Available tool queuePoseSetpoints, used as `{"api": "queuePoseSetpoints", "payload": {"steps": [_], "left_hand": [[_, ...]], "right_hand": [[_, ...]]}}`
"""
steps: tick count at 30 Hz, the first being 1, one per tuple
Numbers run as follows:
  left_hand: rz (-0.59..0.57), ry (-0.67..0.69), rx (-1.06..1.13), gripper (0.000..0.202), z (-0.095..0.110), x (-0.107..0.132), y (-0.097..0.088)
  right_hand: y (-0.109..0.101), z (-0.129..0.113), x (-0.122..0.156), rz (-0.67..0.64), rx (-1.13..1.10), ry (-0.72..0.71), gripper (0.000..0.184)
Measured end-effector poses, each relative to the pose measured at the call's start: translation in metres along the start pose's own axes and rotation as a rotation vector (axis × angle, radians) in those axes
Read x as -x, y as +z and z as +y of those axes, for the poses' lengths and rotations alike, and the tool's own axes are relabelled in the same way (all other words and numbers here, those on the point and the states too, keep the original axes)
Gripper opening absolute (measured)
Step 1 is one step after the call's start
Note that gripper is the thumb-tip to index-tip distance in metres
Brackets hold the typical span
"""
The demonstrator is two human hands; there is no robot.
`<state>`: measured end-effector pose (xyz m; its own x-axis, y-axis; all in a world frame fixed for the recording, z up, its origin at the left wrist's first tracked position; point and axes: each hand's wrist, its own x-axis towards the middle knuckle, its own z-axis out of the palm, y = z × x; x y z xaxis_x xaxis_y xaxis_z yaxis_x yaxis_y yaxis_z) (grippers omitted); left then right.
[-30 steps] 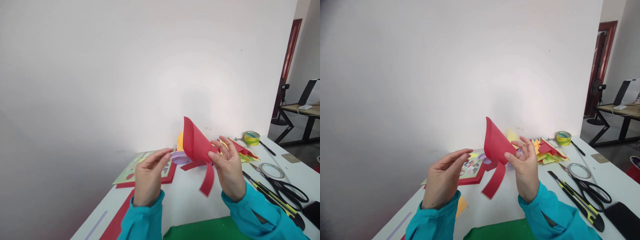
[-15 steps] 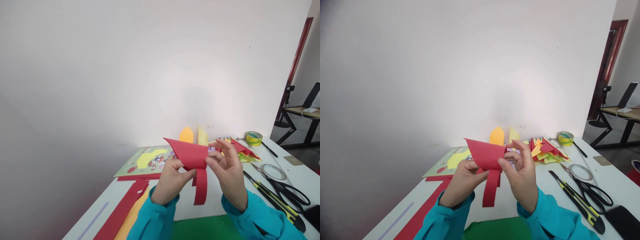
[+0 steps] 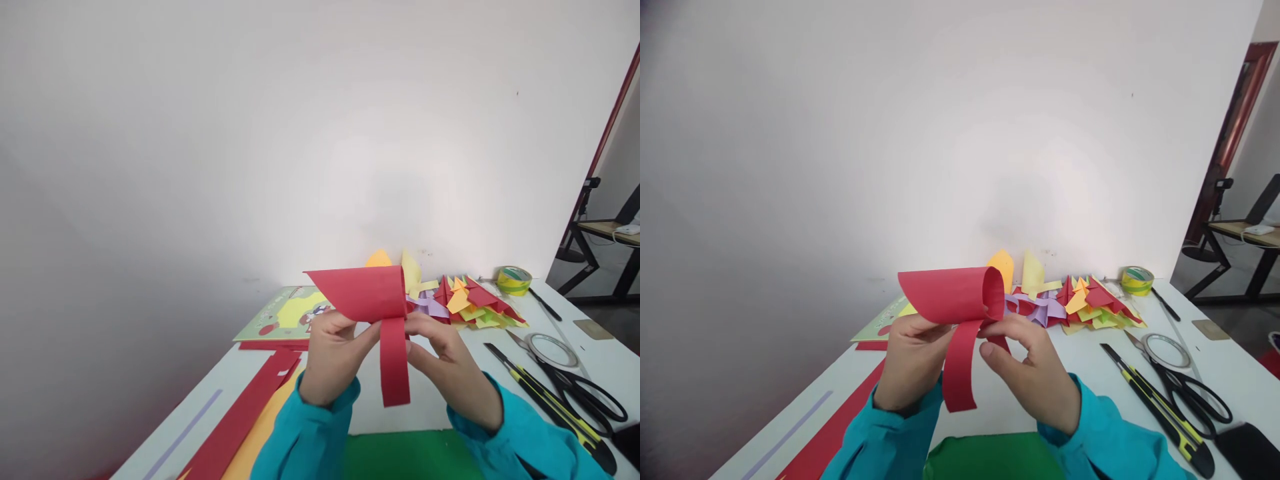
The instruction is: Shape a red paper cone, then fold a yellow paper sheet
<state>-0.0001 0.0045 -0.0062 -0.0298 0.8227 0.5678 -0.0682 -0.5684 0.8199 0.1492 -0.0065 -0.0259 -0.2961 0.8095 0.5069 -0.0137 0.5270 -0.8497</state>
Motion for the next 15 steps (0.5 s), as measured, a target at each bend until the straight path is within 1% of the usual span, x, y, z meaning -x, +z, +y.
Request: {"api": "queuePoseSetpoints", "payload": {"steps": [2,4,7,9,12,15], "left_hand": [[-0.034,0.056,-0.024,0.025,-0.001,0.000,-0.001],[-0.057,0.121,-0.067,0.026,-0.003,0.000,-0.002],[-0.051,0.226,-0.152,0.029,-0.004,0.000,-0.004],[-0.049,0.291,-0.194,0.031,-0.006,0.000,-0.004],[-0.041,0.336,-0.201,0.034,-0.010,0.002,-0.003],[0.031,0.333,-0.163,0.034,-0.013,0.003,-0.001]], "right_hand": [[0.002,-0.003,0.001,-0.010,-0.017,0.001,0.022],[0.004,-0.005,0.001,-0.020,-0.063,0.040,0.024],[0.007,-0.005,0.002,-0.036,-0.176,0.128,0.028],[0.008,-0.004,0.002,-0.029,-0.202,0.158,0.030],[0.011,-0.003,0.003,0.017,-0.121,0.106,0.033],[0.012,-0.003,0.004,0.048,-0.030,0.028,0.035]]}}
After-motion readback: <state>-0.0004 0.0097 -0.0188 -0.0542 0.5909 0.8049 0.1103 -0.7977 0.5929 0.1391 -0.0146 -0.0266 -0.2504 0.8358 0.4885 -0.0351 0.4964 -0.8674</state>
